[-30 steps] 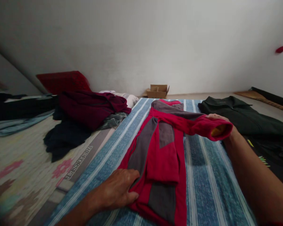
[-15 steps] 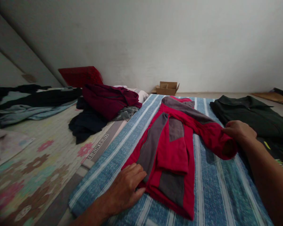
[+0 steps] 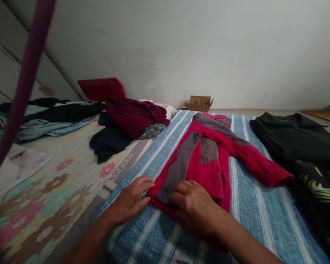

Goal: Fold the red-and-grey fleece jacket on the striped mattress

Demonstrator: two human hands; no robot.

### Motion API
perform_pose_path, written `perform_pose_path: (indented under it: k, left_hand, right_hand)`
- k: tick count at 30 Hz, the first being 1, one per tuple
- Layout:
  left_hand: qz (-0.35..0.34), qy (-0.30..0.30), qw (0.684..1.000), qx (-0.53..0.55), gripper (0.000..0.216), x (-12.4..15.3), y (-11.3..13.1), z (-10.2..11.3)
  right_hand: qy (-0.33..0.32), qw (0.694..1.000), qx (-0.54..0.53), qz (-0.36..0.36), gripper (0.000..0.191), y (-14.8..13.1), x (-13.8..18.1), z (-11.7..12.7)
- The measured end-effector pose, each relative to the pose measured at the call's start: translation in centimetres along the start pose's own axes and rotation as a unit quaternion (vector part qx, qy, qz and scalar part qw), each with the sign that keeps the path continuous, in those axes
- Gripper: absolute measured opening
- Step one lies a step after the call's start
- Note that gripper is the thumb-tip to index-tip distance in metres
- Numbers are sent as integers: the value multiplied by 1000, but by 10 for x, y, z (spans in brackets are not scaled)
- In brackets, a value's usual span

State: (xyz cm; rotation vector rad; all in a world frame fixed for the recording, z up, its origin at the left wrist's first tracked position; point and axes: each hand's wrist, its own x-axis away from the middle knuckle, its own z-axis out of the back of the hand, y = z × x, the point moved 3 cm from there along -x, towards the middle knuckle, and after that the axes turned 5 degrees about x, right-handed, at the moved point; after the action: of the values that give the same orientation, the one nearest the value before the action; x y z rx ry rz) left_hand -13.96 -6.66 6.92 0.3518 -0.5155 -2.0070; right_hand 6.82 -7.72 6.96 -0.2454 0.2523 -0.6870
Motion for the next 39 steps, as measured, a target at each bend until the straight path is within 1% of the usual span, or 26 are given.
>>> perform_pose_path:
  k: [2,5,9,13,18,23,26,29,30,32,34,35,37,38,39]
  left_hand:
    - [11,-13,999,30,36,2,-6,-3]
    - [52,-32,992,109,30,2,-15,-5]
    - [112,-44,971,206,27,0,-26,-4]
    - [130,-57,961,238,19,-4,-29,-5]
    - [111,-53,971,205,7,-10,-31,-4]
    - [71,-64,987,128,7,-8,-35,-1]
    - [59,-87,991,84,9,-6,-36,1]
    - [77,-120,989,31,11,-13,-33,10]
    - [81,-120,989,13,13,-20,-30,15]
    - [73,-97,993,-11,17,-42,-22,25]
    - [41,-58,997,-24,19,-78,-11,30]
    - [12,-43,999,-27,21,-100,-6,29]
    - [-32,-25,998,-49,25,-150,0,18]
    - [-42,-16,997,-63,28,-176,1,10]
    - [-36,-6,996,-79,31,-201,0,1]
  right_hand:
    - [-7,1000,21,0,13,-7,-3,-14]
    - [-17,999,40,-12,11,-5,-4,-26]
    - [-11,999,39,-21,10,-2,-3,-34]
    - [14,999,25,-28,10,-3,-4,-38]
    - [46,998,13,-29,10,-2,-5,-44]
    - [96,995,19,5,9,4,-8,-63]
    - [140,989,45,24,12,10,-14,-75]
    - [176,980,78,41,20,14,-19,-81]
    - [183,978,89,47,22,15,-20,-82]
    - [196,973,110,58,27,16,-24,-86]
    - [216,966,125,63,30,17,-29,-93]
    - [229,963,128,66,31,18,-32,-97]
    - [247,958,127,67,31,20,-38,-105]
    - [247,959,124,63,30,20,-41,-107]
    - [238,963,117,54,30,21,-43,-107]
